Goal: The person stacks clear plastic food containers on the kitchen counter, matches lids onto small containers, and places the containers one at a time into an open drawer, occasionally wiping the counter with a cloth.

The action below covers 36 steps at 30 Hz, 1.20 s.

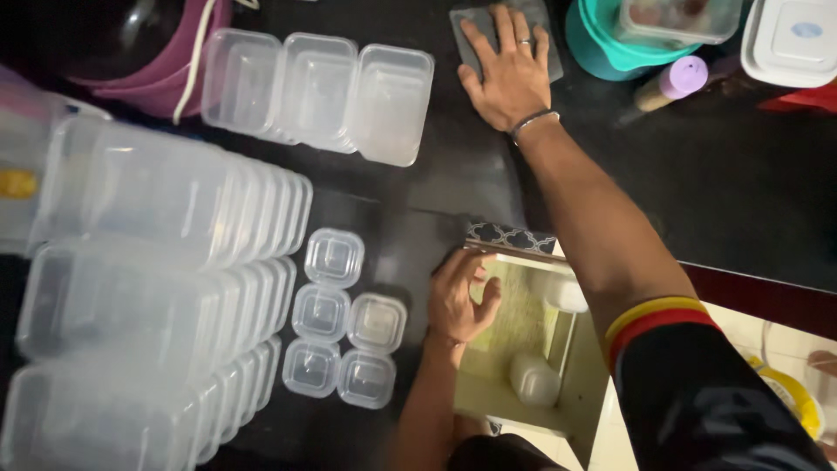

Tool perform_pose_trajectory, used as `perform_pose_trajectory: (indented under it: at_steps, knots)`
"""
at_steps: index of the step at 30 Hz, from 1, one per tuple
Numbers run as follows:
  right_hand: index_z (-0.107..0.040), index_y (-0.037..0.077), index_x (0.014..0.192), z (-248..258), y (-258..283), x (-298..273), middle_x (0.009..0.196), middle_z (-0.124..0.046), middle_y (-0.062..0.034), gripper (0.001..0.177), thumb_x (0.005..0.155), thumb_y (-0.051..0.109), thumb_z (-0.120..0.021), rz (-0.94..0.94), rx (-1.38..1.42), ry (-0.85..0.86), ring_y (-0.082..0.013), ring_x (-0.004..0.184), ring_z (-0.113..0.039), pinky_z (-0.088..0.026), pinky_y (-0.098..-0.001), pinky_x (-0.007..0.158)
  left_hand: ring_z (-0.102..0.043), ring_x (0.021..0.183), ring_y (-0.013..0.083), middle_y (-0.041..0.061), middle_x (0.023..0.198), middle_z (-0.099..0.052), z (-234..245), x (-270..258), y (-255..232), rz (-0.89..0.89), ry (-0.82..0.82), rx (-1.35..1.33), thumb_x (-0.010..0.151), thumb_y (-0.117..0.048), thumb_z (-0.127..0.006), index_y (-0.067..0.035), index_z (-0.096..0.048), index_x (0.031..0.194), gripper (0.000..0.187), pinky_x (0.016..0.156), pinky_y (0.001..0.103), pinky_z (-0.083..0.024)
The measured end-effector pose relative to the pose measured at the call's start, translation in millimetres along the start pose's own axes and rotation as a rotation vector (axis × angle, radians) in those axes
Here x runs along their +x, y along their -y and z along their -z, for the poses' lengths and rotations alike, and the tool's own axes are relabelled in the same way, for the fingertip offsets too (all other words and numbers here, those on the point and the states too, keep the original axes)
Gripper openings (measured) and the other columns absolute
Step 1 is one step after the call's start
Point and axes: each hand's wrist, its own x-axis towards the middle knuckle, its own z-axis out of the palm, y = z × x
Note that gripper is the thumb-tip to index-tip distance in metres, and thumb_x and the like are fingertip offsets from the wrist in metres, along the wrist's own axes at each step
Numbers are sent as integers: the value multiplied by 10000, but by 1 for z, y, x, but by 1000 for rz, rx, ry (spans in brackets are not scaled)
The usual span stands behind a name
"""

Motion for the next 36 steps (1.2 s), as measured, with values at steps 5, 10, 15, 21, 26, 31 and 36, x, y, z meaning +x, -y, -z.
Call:
perform_pose_trajectory:
  at_steps: [5, 10, 15, 21, 26, 31, 36]
  knots:
    - [-491, 183, 1568, 5, 24, -61, 1577, -369, -252, 642, 979, 388, -642, -8, -35, -126, -440, 1456, -331, -228, -624, 1177, -736, 737, 199, 101, 1030, -713, -7, -3, 11, 12, 2, 33, 838, -40, -633, -73, -677, 1104, 271, 652, 299, -613]
    - [-548, 196, 1474, 39, 65, -159, 1515, -447, -209, 564, 942, 360, -638, 34, 0, -98, -384, 1427, -372, -260, -595, 1167, -724, 751, 270, 124, 913, -712, -8, -9, 17, -63, -120, 83, 848, 5, -613, -64, -713, 999, 194, 652, 358, -584]
    - [-576, 231, 1434, 90, 42, -245, 1440, -511, -132, 527, 915, 305, -632, 9, -62, 6, -306, 1395, -427, -308, -536, 1132, -722, 762, 299, 138, 917, -714, -9, -13, 27, -115, -127, 120, 853, 3, -620, -62, -724, 999, 191, 649, 368, -595]
    - [-621, 222, 1404, 129, -34, -340, 1418, -556, -134, 493, 912, 248, -642, -332, -222, -153, -341, 1288, -525, -396, -496, 1085, -743, 812, 270, 122, 952, -729, -11, -24, 35, -63, -87, 52, 852, -3, -615, -56, -725, 1023, 210, 682, 353, -601]
    - [-649, 126, 1263, 115, -80, -406, 1286, -645, -179, 299, 987, 222, -588, -635, -30, -206, -424, 1180, -583, -485, -504, 985, -741, 863, 240, 112, 984, -754, -17, -74, 23, 32, -142, -18, 875, 1, -601, -58, -731, 1020, 204, 708, 336, -583]
    - [-705, 29, 1125, 83, -60, -494, 1084, -714, -268, 410, 1040, 375, -503, -962, 286, -47, -467, 1015, -673, -518, -521, 920, -741, 981, 210, 87, 1058, -782, -26, -174, 10, 253, -19, 15, 957, -77, -590, -66, -743, 1012, 163, 828, 338, -595]
    - [-687, 27, 1255, 81, -20, -562, 898, -724, -216, 496, 965, 408, -558, -1356, 1220, 180, -337, 695, -672, -543, -481, 645, -741, 984, 219, 91, 1070, -775, -23, -267, 22, 524, 26, 2, 949, -149, -607, -81, -760, 1026, 184, 879, 329, -595]
